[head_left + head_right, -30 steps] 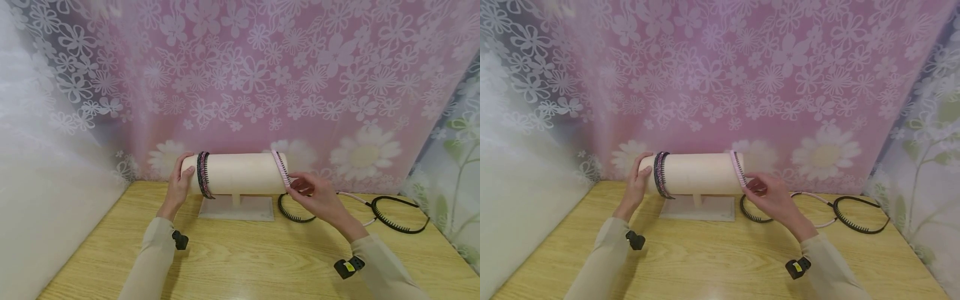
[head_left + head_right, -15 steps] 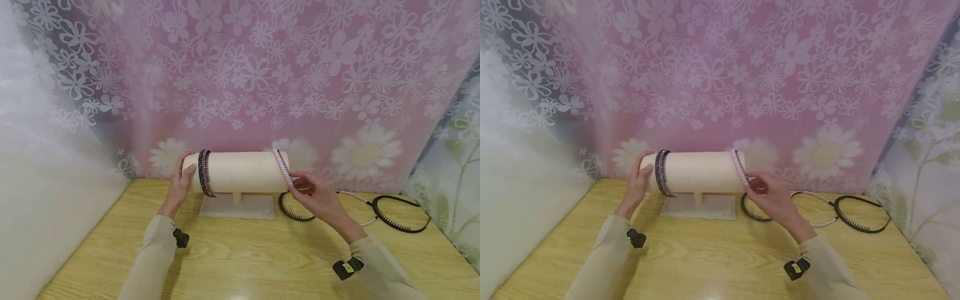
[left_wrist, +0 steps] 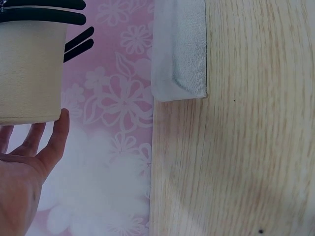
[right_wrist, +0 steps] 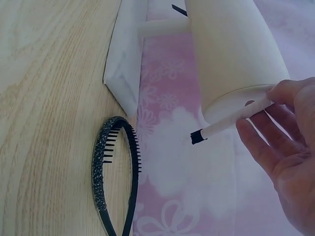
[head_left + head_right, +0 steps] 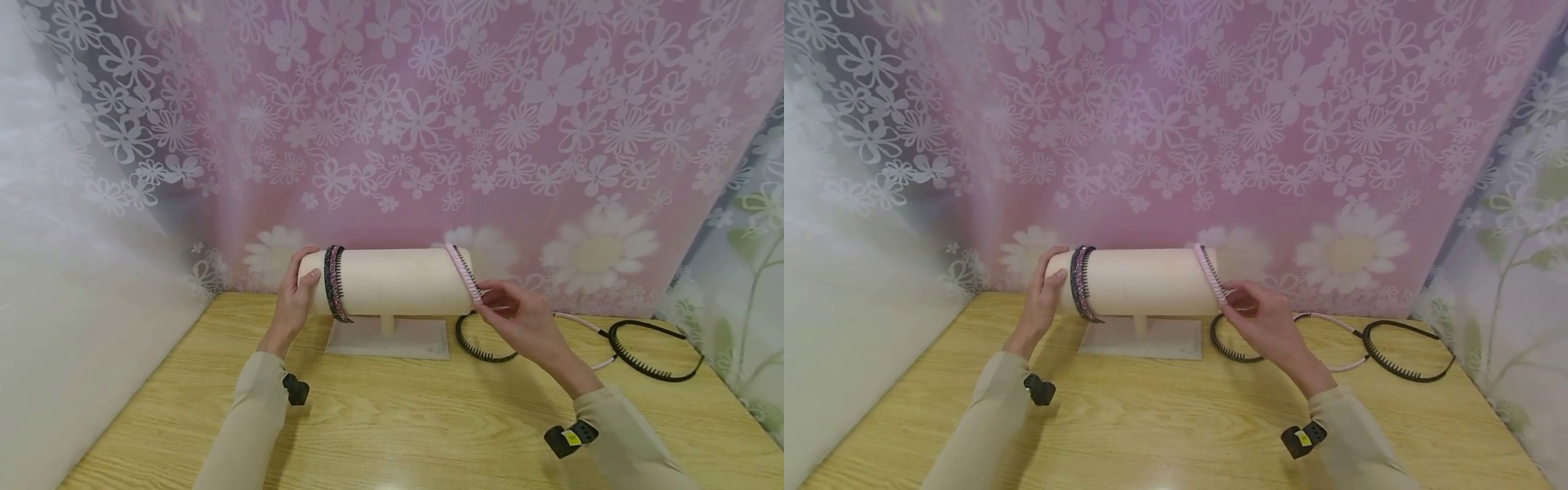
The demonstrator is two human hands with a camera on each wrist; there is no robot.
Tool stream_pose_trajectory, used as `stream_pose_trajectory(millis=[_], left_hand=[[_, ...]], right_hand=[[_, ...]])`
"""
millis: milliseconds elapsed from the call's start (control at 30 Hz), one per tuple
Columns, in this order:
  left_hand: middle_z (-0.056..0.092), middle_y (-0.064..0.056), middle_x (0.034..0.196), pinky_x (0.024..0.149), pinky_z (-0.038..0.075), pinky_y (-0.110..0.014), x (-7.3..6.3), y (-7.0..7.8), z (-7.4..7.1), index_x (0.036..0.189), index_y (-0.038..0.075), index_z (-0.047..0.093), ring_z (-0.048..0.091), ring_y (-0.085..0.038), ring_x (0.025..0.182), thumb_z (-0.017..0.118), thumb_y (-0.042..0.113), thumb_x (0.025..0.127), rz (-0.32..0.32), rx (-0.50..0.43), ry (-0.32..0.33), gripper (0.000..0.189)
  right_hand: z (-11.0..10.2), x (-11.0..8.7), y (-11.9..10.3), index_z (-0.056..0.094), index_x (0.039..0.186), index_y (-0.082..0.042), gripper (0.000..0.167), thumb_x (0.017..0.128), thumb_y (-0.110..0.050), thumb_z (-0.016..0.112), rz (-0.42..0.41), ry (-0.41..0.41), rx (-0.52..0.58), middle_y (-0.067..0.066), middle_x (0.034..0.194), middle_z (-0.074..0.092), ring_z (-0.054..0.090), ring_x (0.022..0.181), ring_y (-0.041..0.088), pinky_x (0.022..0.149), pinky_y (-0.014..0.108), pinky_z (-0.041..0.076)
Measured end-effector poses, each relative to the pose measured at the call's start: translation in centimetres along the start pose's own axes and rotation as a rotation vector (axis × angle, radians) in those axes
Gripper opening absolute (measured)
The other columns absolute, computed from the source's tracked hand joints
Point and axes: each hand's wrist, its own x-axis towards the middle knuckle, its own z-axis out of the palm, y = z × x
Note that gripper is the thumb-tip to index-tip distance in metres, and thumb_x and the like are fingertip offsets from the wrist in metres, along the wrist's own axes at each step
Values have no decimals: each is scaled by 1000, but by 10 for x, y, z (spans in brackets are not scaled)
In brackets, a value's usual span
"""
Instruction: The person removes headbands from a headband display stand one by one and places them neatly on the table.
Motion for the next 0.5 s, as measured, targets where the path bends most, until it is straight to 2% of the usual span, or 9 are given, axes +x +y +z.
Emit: stream_pose_trajectory(millis=[167,500], left_hand=[[51,-19,144,67,54,-35,0,1,0,152,15,44,58,-26,89,47,26,103,-1,5,2,50],[53,-19,140,66,54,-35,-2,3,0,151,20,45,58,-25,87,47,27,103,-12,1,0,48]], right_hand=[[-1,0,0,68,119,0,31,89,3,74,46,-7,4,17,98,74,68,87,-3,75,14,57],[-9,-2,2,67,120,0,30,91,1,73,91,1,-12,18,100,75,67,89,-5,77,12,56]])
